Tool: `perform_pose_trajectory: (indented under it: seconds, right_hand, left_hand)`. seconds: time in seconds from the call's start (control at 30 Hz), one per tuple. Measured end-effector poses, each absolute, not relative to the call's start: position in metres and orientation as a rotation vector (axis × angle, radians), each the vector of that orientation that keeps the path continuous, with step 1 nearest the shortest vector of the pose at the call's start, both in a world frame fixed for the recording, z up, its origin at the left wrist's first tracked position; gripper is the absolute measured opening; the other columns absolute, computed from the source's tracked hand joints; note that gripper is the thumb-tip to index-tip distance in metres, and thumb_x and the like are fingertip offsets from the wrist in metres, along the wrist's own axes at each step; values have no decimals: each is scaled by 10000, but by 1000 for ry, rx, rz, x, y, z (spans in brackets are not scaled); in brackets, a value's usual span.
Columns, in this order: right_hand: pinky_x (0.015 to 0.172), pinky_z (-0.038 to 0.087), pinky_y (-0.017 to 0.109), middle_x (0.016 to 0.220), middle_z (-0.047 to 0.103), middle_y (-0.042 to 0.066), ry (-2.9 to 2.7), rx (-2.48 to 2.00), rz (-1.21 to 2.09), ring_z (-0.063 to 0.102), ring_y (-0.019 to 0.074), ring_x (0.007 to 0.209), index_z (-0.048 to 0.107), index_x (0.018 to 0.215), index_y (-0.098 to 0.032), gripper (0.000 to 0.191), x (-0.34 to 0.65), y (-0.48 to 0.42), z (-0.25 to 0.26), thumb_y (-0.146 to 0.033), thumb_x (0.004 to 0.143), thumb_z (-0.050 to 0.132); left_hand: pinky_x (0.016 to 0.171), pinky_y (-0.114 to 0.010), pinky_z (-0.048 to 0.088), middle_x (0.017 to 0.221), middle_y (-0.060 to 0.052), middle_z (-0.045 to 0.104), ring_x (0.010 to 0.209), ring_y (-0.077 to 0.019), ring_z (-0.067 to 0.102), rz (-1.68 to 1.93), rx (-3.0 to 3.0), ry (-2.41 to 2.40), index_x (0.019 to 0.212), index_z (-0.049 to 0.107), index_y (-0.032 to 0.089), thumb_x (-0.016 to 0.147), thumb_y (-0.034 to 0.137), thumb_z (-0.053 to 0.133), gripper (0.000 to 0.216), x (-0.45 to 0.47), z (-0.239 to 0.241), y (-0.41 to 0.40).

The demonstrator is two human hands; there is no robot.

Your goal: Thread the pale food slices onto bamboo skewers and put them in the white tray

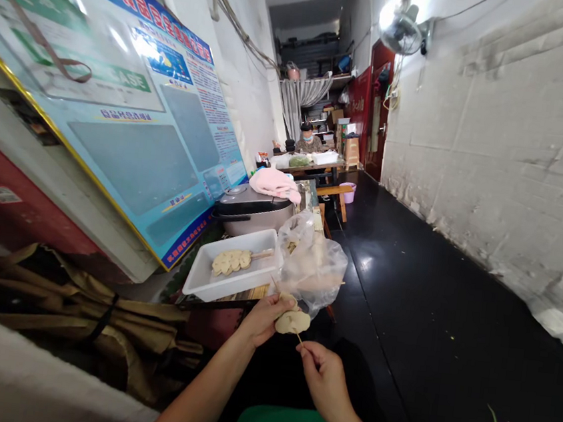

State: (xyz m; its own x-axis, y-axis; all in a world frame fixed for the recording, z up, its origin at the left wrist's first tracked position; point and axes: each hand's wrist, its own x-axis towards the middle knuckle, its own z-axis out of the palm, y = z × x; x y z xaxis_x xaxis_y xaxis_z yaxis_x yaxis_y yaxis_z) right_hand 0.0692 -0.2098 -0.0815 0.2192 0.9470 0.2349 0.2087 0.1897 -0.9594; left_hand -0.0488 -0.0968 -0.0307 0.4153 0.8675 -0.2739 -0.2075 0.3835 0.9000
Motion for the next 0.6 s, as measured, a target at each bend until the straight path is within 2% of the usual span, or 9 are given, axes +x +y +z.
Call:
perform_pose_trajectory:
  seconds: [0.2, 0.37, 0.47, 0.6]
  right_hand:
    - [628, 494, 264, 734, 712, 64, -1271, -1303, 738, 643, 196, 672, 728, 856, -150, 286, 71, -209, -83, -306, 842, 489]
    - [643, 495, 269, 740, 711, 80, -1197, -1306, 746, 646, 210, 695, 725, 870, -137, 302, 78, -208, -85, -348, 828, 513]
    - [559, 464, 244, 670, 676, 56, -1124, -1306, 752, 596, 176, 590, 721, 872, -133, 316, 84, -210, -88, -388, 810, 545]
    - [395, 307, 207, 471, 447, -47, -979, -1321, 818, 372, 102, 403, 705, 901, -136, 369, 97, -216, -93, -460, 786, 570]
  left_hand:
    - [594, -271, 479, 677, -77, 674, 582, -148, 605, 777, 914, 853, 731, 636, 96, 561, 326, 801, 331, -47, -32, -96]
    - [619, -288, 499, 823, -82, 685, 684, -170, 637, 769, 921, 812, 905, 622, 132, 678, 439, 708, 391, -53, -26, -95]
    - [673, -295, 507, 863, -83, 684, 767, -185, 649, 875, 1035, 901, 988, 603, 143, 694, 452, 690, 436, -58, -19, -92]
    - [731, -315, 514, 856, -92, 686, 773, -186, 654, 1041, 1274, 995, 990, 601, 132, 758, 409, 624, 362, -60, -11, -71]
